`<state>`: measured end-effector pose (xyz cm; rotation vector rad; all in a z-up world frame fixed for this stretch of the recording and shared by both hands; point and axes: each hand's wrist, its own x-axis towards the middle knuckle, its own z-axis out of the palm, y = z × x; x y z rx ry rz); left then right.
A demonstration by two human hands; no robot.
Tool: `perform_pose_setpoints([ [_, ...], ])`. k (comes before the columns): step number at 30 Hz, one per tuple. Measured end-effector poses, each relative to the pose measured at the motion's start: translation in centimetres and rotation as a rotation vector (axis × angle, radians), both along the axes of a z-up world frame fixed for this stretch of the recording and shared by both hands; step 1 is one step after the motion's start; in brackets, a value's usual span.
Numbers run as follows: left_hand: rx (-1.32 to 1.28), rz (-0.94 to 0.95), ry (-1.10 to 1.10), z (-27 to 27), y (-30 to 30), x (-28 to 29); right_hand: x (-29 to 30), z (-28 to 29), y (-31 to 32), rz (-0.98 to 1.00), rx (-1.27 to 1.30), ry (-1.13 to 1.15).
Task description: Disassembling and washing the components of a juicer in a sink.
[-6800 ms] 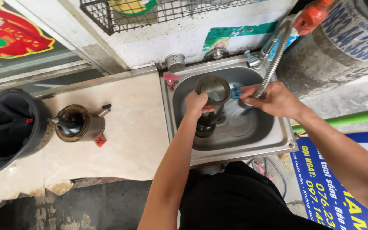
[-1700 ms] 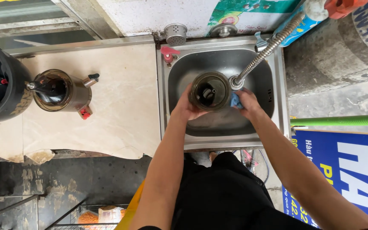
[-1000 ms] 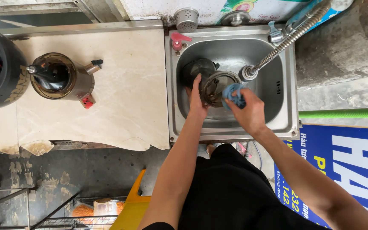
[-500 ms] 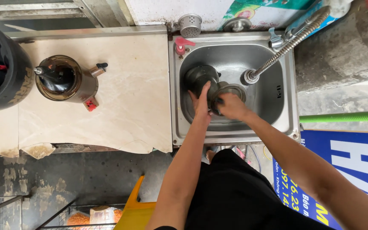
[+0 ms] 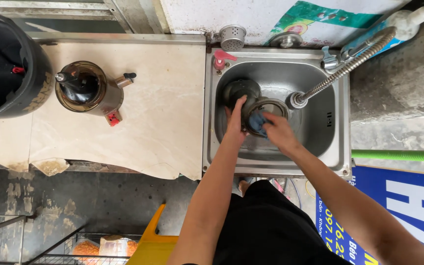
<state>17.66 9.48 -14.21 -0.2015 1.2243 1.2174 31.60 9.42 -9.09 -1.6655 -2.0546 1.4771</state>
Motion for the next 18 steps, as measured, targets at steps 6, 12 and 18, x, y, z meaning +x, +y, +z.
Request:
perform_pose_setpoints([
  [6,0.061,0.077,-0.075,0.6,0.7,0.6,-1.1,-3.3,2.9,-0.948,-0.651,0.976],
  [12,-0.02,0.03,0.107,-5.5,1.7,0.8,0.0,-5.3,2.1,-0.193,-0.343,0.247],
  [18,-0.093,-0.211,0.293,2.1,-0.7,0.7,4.2,-6.7,1.9,0.108,-0.202,0.316],
])
